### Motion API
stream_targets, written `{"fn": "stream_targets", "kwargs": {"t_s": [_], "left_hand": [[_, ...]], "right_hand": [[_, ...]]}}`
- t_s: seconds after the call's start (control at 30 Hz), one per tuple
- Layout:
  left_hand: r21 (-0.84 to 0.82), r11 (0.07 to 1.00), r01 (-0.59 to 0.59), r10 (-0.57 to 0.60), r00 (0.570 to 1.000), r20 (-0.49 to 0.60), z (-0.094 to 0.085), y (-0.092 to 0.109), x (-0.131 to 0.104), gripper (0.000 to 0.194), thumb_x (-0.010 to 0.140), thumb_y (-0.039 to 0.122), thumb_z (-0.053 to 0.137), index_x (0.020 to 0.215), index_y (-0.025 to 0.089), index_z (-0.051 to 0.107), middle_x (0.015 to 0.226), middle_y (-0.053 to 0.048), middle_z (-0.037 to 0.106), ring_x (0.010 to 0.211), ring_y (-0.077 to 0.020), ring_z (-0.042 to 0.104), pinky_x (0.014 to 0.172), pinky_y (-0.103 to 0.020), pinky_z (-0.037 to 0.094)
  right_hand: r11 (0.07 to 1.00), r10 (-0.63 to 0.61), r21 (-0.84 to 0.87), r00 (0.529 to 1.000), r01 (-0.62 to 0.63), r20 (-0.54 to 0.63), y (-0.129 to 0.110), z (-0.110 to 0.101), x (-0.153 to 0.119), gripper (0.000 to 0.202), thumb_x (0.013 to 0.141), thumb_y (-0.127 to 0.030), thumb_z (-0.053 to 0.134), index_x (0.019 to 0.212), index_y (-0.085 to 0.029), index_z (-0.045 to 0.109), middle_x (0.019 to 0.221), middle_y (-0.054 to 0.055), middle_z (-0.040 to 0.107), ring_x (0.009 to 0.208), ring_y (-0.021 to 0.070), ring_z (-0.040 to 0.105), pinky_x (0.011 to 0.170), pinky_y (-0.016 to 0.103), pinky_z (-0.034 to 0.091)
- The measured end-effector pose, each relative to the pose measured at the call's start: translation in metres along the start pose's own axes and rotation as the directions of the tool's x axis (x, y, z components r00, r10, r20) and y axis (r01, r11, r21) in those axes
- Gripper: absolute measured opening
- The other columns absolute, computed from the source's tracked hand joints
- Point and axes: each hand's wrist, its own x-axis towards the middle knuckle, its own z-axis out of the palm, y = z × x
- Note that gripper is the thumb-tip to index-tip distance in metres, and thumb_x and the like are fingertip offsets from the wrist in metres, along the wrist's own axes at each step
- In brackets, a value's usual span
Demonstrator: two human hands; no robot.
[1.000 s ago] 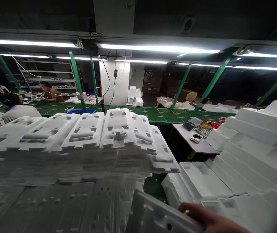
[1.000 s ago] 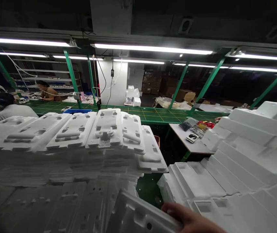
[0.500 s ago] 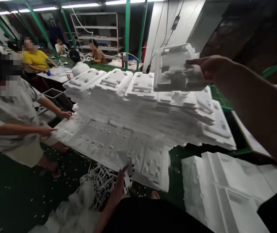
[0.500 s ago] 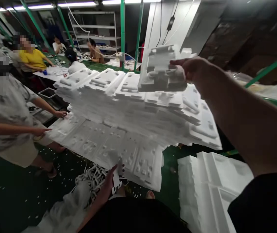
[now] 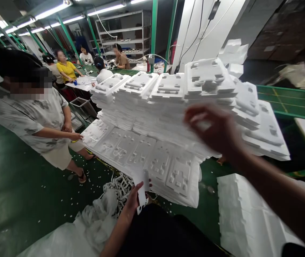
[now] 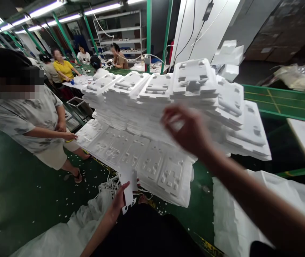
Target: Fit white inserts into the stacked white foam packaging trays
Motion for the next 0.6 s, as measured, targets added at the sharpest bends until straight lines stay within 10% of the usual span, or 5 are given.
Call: {"fn": "stream_targets", "kwargs": {"t_s": [0.1, 0.27, 0.47, 0.6], "left_hand": [[0.019, 1.000, -0.014, 0.014, 1.000, -0.026, 0.014, 0.004, -0.028, 0.052, 0.065, 0.055, 0.082, 0.101, 0.017, 0.077, 0.086, -0.011, 0.075, 0.080, -0.0274, 0.067, 0.070, -0.036, 0.049], [0.335, 0.939, 0.080, -0.075, 0.997, -0.027, 0.023, 0.009, -0.072, 0.049, 0.064, 0.044, 0.086, 0.102, 0.014, 0.075, 0.082, -0.009, 0.075, 0.075, -0.0242, 0.067, 0.074, -0.035, 0.048], [0.277, 0.957, 0.088, -0.095, 0.995, 0.012, 0.019, 0.010, -0.077, 0.057, 0.072, 0.043, 0.080, 0.122, 0.016, 0.069, 0.097, -0.012, 0.075, 0.085, -0.0264, 0.070, 0.075, -0.035, 0.051], [0.465, 0.880, 0.096, -0.156, 0.983, 0.093, 0.006, 0.025, -0.049, 0.051, 0.072, 0.045, 0.077, 0.113, 0.015, 0.071, 0.092, -0.009, 0.075, 0.079, -0.0231, 0.067, 0.077, -0.036, 0.050]], "right_hand": [[0.960, 0.205, 0.072, 0.855, -0.270, 0.476, 0.014, 0.086, -0.120, 0.046, 0.086, -0.042, 0.069, 0.128, -0.024, 0.065, 0.123, 0.012, 0.069, 0.107, 0.0298, 0.069, 0.094, 0.052, 0.061], [0.883, 0.309, 0.229, 0.875, -0.410, 0.373, 0.022, 0.173, -0.250, 0.087, 0.078, -0.047, 0.076, 0.153, -0.028, 0.038, 0.154, 0.016, 0.043, 0.141, 0.0363, 0.047, 0.111, 0.057, 0.049], [0.507, 0.673, 0.439, 0.659, -0.742, 0.336, 0.012, 0.201, -0.293, 0.098, 0.073, -0.060, 0.077, 0.153, -0.024, 0.032, 0.132, 0.017, 0.056, 0.112, 0.0331, 0.065, 0.085, 0.052, 0.062], [0.889, 0.387, 0.196, 0.907, -0.415, 0.165, 0.015, 0.195, -0.266, 0.072, 0.084, -0.039, 0.071, 0.148, -0.024, 0.043, 0.146, 0.019, 0.050, 0.140, 0.0373, 0.046, 0.109, 0.060, 0.049]]}}
